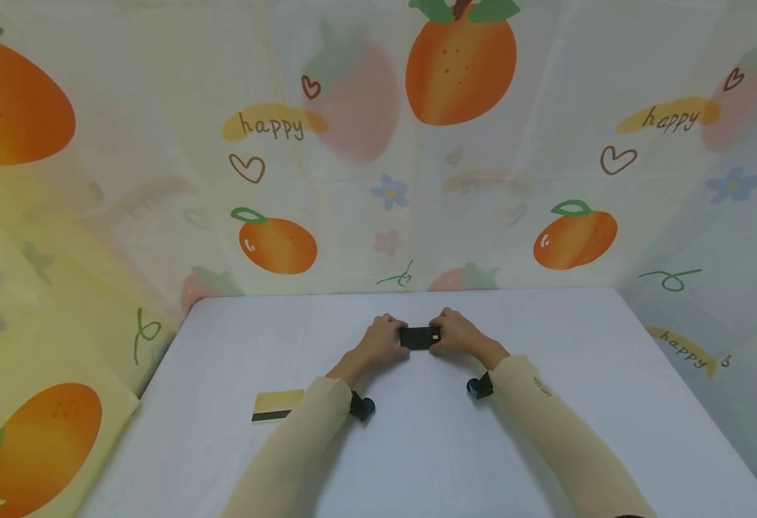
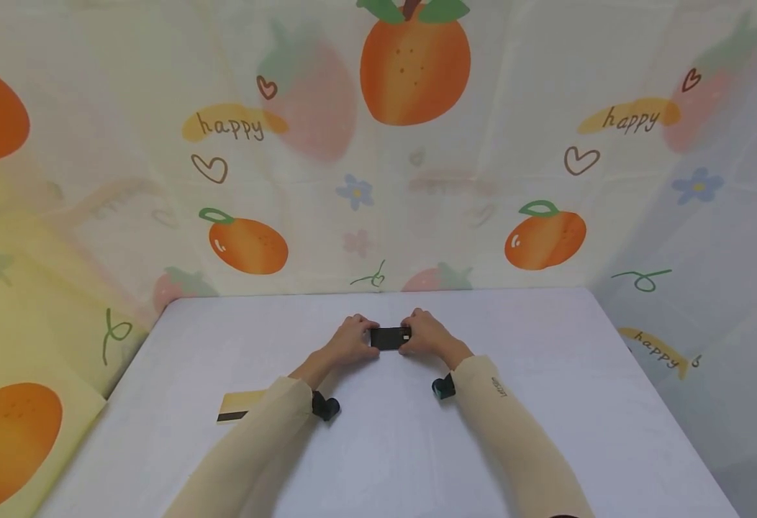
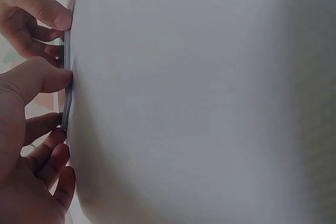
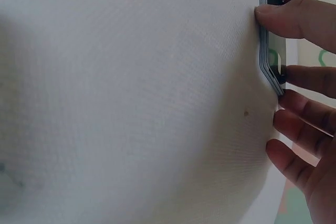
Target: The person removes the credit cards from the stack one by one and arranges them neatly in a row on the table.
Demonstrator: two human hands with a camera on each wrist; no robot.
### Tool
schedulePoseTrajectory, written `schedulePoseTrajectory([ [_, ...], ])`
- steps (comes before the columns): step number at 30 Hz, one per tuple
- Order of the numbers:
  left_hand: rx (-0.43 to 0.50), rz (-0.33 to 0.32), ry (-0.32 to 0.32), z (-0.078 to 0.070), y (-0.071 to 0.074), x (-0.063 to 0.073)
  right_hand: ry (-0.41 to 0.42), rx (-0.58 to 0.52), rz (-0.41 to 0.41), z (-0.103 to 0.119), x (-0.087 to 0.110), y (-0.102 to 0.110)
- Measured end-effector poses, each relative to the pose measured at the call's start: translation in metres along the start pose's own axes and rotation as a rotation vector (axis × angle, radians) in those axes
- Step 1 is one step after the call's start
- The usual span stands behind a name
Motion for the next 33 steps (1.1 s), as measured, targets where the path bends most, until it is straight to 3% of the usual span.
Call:
schedulePoseTrajectory([
  [20, 0.051, 0.008, -0.008, -0.001, 0.003, 0.002, -0.014, -0.055, -0.022, 0.004, 0.007, 0.002],
  [33, 0.088, -0.037, -0.051, 0.001, 0.007, 0.016, 0.09, -0.021, -0.076, 0.018, 0.024, 0.007],
])
Point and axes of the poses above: each hand's wrist, its own x-axis away from the middle knuckle, its own y-axis out of the back of the hand, z = x × y, the point moved 3 cm from there along -x, towards the middle knuckle, and after that the axes turned 12 degrees about z, right-handed, at the moved point
